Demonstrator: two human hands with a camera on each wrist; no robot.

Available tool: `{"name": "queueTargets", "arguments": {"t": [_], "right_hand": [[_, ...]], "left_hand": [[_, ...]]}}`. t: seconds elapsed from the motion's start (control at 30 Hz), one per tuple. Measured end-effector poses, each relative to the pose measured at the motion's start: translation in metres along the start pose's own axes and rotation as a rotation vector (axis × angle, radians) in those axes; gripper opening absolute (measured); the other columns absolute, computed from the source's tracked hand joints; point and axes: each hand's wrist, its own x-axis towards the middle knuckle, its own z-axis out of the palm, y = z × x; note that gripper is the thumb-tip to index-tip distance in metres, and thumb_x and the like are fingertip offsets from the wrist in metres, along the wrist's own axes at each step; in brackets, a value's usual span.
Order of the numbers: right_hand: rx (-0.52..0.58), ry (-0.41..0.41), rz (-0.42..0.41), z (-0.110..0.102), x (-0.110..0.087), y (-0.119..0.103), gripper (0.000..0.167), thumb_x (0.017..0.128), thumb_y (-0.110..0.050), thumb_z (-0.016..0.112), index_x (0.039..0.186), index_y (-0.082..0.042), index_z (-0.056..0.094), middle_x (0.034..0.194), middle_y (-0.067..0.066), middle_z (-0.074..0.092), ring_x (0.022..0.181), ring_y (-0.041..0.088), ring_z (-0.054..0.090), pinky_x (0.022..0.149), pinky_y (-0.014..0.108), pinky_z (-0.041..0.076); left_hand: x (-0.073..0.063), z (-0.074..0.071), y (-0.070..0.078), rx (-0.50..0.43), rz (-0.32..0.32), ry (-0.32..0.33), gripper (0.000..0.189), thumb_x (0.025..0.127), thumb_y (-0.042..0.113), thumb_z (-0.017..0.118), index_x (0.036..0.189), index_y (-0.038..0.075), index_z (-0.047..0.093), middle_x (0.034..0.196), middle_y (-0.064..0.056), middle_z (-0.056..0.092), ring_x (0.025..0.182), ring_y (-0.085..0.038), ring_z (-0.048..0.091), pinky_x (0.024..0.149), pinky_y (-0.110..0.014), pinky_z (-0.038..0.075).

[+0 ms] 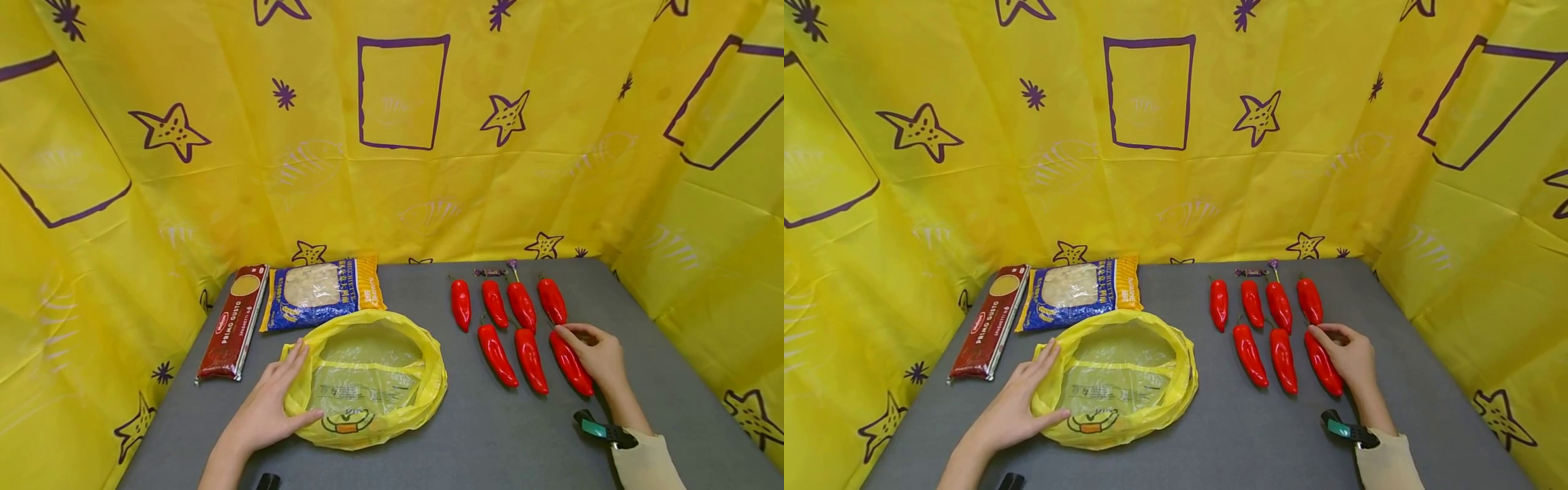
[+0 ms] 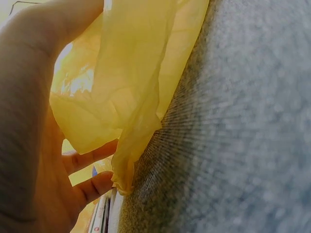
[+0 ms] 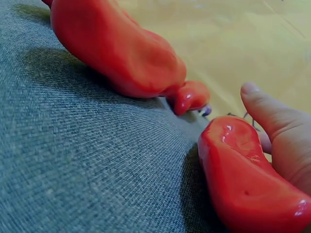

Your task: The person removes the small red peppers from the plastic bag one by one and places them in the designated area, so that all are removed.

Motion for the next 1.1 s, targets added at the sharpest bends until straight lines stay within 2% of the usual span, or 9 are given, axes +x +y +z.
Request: {"name": "queueTargets", "arguments": {"t": [0.13,0.27,0.5,0.57,0.7,0.8,0.87,0.97,1.1], "right_hand": [[0.039,0.011,0.010,-0.001,0.000,0.002,0.050,0.095,-0.048,0.078,0.122,-0.005,0.077,0.087,-0.021,0.069,0.073,-0.002,0.060,0.062,0.019,0.047],[0.079,0.041,0.008,-0.001,0.000,0.005,0.048,0.094,-0.046,0.080,0.119,-0.006,0.076,0.080,-0.028,0.066,0.068,0.002,0.061,0.058,0.022,0.046],[0.096,0.088,0.022,0.001,0.002,0.007,0.045,0.095,-0.047,0.078,0.116,-0.007,0.076,0.074,-0.025,0.065,0.063,0.002,0.058,0.055,0.022,0.042],[0.084,0.104,0.025,0.002,0.001,0.005,0.045,0.097,-0.047,0.076,0.117,-0.007,0.075,0.074,-0.024,0.065,0.062,-0.003,0.058,0.056,0.019,0.042],[0.047,0.118,-0.004,0.006,0.000,0.002,0.044,0.099,-0.043,0.073,0.117,-0.004,0.076,0.083,-0.012,0.073,0.064,-0.010,0.058,0.057,0.016,0.045],[0.029,0.117,-0.024,0.008,0.000,0.000,0.043,0.101,-0.042,0.072,0.117,-0.003,0.076,0.085,-0.004,0.075,0.062,-0.008,0.058,0.055,0.018,0.044],[0.041,0.123,-0.026,0.008,0.001,-0.001,0.043,0.101,-0.042,0.072,0.118,-0.002,0.076,0.083,-0.006,0.073,0.062,-0.006,0.058,0.053,0.019,0.043],[0.075,0.152,-0.013,0.007,0.002,-0.002,0.042,0.100,-0.042,0.073,0.116,-0.003,0.076,0.079,-0.019,0.067,0.063,-0.008,0.058,0.055,0.016,0.045],[0.089,0.222,-0.039,0.004,-0.001,-0.012,0.035,0.098,-0.038,0.076,0.111,-0.005,0.077,0.072,-0.021,0.062,0.062,-0.006,0.056,0.055,0.014,0.042]], "left_hand": [[0.000,-0.001,0.000,0.004,-0.011,-0.002,0.116,0.081,0.064,0.084,0.171,0.021,0.025,0.178,-0.003,0.019,0.141,-0.040,0.044,0.101,-0.074,0.048],[0.001,-0.001,0.000,0.008,-0.025,-0.006,0.117,0.081,0.065,0.084,0.171,0.021,0.023,0.178,-0.005,0.019,0.140,-0.039,0.044,0.102,-0.073,0.048],[0.002,-0.003,-0.001,0.021,-0.025,0.015,0.118,0.081,0.063,0.085,0.171,0.022,0.022,0.177,-0.009,0.021,0.137,-0.039,0.047,0.098,-0.073,0.050],[0.001,-0.003,-0.002,0.026,-0.032,0.014,0.118,0.081,0.063,0.085,0.172,0.024,0.021,0.177,-0.011,0.022,0.136,-0.039,0.047,0.098,-0.073,0.050],[0.000,-0.003,-0.004,0.027,-0.047,0.005,0.118,0.081,0.064,0.085,0.172,0.025,0.020,0.177,-0.011,0.022,0.137,-0.039,0.047,0.098,-0.073,0.050],[-0.001,-0.004,-0.003,0.024,-0.047,0.005,0.119,0.081,0.064,0.085,0.172,0.024,0.020,0.176,-0.012,0.022,0.137,-0.040,0.047,0.098,-0.073,0.050],[0.000,-0.004,-0.003,0.023,-0.049,0.006,0.119,0.081,0.064,0.085,0.172,0.024,0.021,0.176,-0.012,0.022,0.137,-0.039,0.047,0.098,-0.072,0.050],[0.001,-0.004,-0.003,0.024,-0.049,0.012,0.118,0.081,0.065,0.084,0.172,0.024,0.020,0.176,-0.012,0.022,0.136,-0.038,0.048,0.098,-0.071,0.050],[0.003,-0.004,-0.001,0.012,-0.061,0.022,0.117,0.082,0.065,0.083,0.172,0.023,0.021,0.176,-0.013,0.022,0.136,-0.039,0.048,0.099,-0.072,0.049]]}}
